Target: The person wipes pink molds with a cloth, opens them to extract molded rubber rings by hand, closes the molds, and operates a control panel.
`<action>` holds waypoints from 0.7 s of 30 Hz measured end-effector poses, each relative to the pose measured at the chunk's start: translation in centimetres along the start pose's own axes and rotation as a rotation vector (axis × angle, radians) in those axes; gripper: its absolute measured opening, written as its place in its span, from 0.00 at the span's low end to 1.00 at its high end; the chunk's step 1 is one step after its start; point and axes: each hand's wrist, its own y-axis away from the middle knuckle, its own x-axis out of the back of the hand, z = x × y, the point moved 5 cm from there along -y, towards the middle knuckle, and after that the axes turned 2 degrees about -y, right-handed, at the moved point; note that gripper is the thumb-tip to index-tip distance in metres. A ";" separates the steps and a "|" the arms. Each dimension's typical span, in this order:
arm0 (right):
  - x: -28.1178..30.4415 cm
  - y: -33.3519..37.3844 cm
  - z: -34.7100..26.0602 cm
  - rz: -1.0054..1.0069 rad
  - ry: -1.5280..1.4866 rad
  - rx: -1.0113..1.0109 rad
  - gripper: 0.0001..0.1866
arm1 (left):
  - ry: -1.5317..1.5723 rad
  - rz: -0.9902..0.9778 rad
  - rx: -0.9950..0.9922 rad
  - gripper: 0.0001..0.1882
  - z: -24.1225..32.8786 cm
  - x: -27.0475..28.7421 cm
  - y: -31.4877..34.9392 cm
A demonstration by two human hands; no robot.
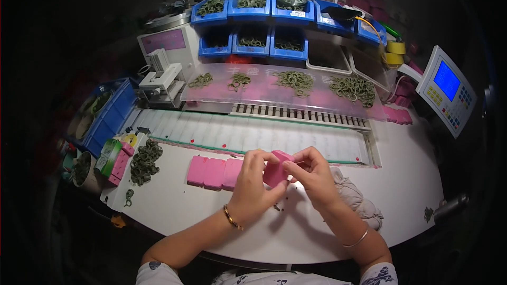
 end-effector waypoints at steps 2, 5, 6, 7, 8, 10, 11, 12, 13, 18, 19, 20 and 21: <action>-0.5 -1.0 1.9 -0.028 -0.092 -0.101 0.17 | 0.032 -0.038 0.150 0.22 -2.5 0.9 -1.1; -3.2 -1.4 3.0 -0.117 0.125 -0.096 0.26 | -0.161 0.065 0.245 0.21 -9.5 4.4 -3.4; -3.9 -1.6 3.9 -0.207 0.214 -0.058 0.35 | -0.253 0.092 0.262 0.20 -11.3 5.7 -4.3; -4.8 -1.5 4.1 -0.257 0.354 -0.027 0.40 | -0.348 0.119 0.285 0.20 -13.0 6.8 -4.8; -5.6 -1.5 4.0 -0.279 0.533 0.104 0.42 | -0.351 0.121 0.280 0.20 -14.0 7.1 -5.1; -7.0 -1.7 4.6 -0.319 0.647 0.257 0.48 | -0.449 0.072 0.304 0.20 -15.2 7.2 -5.6; -7.4 -1.8 4.8 -0.318 0.646 0.255 0.48 | -0.448 0.069 0.304 0.20 -15.5 6.9 -6.0; -8.1 -1.9 4.6 -0.339 0.751 0.334 0.48 | -0.469 0.075 0.275 0.20 -15.5 6.6 -6.5; -8.9 -1.8 4.2 -0.365 0.853 0.416 0.48 | -0.493 0.084 0.248 0.20 -15.3 6.6 -6.8; -8.5 -1.8 4.0 -0.381 0.821 0.453 0.43 | -0.574 0.069 0.347 0.23 -17.6 8.1 -8.1; -7.9 -1.4 3.2 -0.367 0.807 0.450 0.41 | -0.576 0.071 0.352 0.23 -17.8 8.4 -7.8; -7.2 -1.1 2.4 -0.352 0.794 0.447 0.39 | -0.691 0.114 0.307 0.23 -17.4 8.9 -7.7; -6.4 -0.8 1.8 -0.356 0.793 0.446 0.39 | -0.806 0.156 0.262 0.24 -16.8 9.3 -7.4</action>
